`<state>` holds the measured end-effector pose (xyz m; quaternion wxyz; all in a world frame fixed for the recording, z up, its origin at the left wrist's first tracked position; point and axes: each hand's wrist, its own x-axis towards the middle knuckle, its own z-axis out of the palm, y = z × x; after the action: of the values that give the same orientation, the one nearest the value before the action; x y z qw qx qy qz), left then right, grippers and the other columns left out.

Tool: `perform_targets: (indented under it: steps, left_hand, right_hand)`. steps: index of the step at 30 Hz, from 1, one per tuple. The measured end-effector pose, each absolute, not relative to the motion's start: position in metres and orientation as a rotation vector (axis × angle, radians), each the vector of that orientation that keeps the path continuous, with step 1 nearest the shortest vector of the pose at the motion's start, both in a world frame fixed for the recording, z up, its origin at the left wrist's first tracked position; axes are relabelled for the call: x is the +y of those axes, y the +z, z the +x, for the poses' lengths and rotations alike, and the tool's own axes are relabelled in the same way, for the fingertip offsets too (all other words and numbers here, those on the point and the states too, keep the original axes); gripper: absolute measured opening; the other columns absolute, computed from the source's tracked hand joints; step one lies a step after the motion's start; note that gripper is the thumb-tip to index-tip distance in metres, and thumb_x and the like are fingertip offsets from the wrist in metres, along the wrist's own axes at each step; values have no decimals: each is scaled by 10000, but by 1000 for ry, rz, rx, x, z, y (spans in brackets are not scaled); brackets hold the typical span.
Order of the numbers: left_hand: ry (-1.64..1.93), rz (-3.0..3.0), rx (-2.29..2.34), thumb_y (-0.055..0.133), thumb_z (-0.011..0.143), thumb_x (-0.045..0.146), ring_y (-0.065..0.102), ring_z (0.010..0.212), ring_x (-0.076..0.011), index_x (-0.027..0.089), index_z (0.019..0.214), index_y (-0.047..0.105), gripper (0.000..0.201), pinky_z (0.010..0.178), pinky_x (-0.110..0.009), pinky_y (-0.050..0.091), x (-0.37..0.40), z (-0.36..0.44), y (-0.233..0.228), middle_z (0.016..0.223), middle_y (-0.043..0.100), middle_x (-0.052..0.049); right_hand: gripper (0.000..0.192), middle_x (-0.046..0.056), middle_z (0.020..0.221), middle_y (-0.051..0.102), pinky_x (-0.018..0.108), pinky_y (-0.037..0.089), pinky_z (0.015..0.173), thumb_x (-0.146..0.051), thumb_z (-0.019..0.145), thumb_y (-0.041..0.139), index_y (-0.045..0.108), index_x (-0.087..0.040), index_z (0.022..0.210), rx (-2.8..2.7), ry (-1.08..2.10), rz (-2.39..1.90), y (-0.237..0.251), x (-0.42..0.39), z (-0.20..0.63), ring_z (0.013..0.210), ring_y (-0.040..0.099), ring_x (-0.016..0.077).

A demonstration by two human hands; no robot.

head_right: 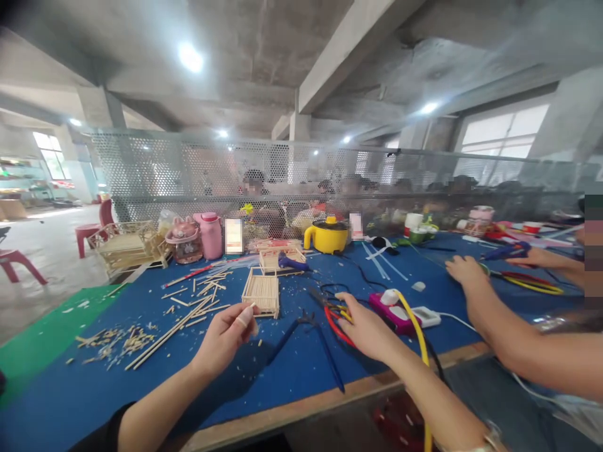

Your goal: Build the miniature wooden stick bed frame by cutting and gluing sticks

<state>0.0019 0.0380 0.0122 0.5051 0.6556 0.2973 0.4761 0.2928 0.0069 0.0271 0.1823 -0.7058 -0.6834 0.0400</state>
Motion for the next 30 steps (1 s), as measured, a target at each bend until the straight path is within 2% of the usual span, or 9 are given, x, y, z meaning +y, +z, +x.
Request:
perform_targets:
  steps: [2, 5, 8, 10, 13, 15, 17, 22, 30]
  left_hand:
    - [1168, 1568, 700, 468, 880, 504, 419, 521, -73, 109, 900, 615, 422, 513, -201, 331, 35, 1, 13, 603, 526, 10]
    - [1197, 1573, 690, 454, 896, 472, 419, 519, -73, 123, 864, 595, 378, 511, -197, 338, 30, -3, 17, 595, 524, 15]
    - [1248, 1664, 685, 467, 903, 409, 443, 551, -80, 126, 848, 605, 319, 545, -199, 373, 25, -7, 21, 626, 558, 2]
    - [1299, 1737, 687, 469, 907, 370, 464, 581, -86, 129, 831, 613, 291, 574, -199, 394, 23, -10, 24, 649, 577, -6]
    - [1356, 1801, 707, 450, 917, 338, 478, 590, -89, 136, 783, 609, 290, 578, -196, 400, 20, -12, 28, 646, 576, -5]
    - [1373, 1842, 720, 436, 922, 322, 483, 588, -88, 140, 733, 595, 307, 576, -193, 399, 18, -13, 30, 635, 568, -3]
    - [1381, 1879, 736, 420, 926, 305, 484, 577, -87, 145, 706, 582, 317, 568, -192, 396, 18, -14, 30, 624, 565, 0]
    - [1389, 1992, 845, 426, 916, 277, 507, 576, -90, 157, 705, 575, 285, 564, -187, 395, 19, -16, 30, 624, 580, 0]
    - [1487, 2353, 914, 415, 905, 217, 457, 547, -84, 173, 649, 520, 280, 534, -181, 354, 19, -20, 34, 594, 509, 9]
  right_hand:
    - [491, 41, 787, 634, 320, 490, 616, -303, 820, 496, 410, -165, 1284, -1689, 390, -1896, 31, -9, 288, 674, 624, 198]
    - [611, -54, 652, 523, 250, 435, 474, -449, 768, 598, 366, -236, 1291, -1314, 902, -1551, 34, -31, 265, 489, 514, 119]
    - [665, -76, 654, 486, 199, 331, 373, -459, 682, 686, 424, -243, 1253, -1221, 1122, -1368, 32, -46, 223, 376, 397, 51]
    - [582, -72, 660, 480, 204, 333, 375, -412, 740, 638, 440, -241, 1260, -1272, 1190, -1309, 27, -50, 192, 370, 389, 48]
    - [535, -6, 857, 555, 267, 475, 614, -301, 742, 632, 470, -253, 1250, -1391, 1097, -1212, 23, -50, 154, 645, 550, 114]
    - [478, 8, 892, 552, 285, 463, 724, -321, 777, 616, 492, -249, 1233, -1564, 1040, -1197, 21, -46, 141, 765, 539, 142]
    - [472, -2, 813, 508, 270, 436, 665, -454, 817, 566, 497, -237, 1230, -1678, 1005, -1162, 19, -40, 135, 707, 481, 137]
    - [746, -30, 663, 385, 238, 326, 468, -761, 721, 450, 497, -201, 1212, -1691, 1039, -1048, 1, -21, 135, 536, 317, 107]
    - [487, -12, 666, 458, 245, 382, 541, -585, 874, 369, 550, -189, 1093, -1696, 767, -1081, 13, -35, 119, 581, 397, 129]
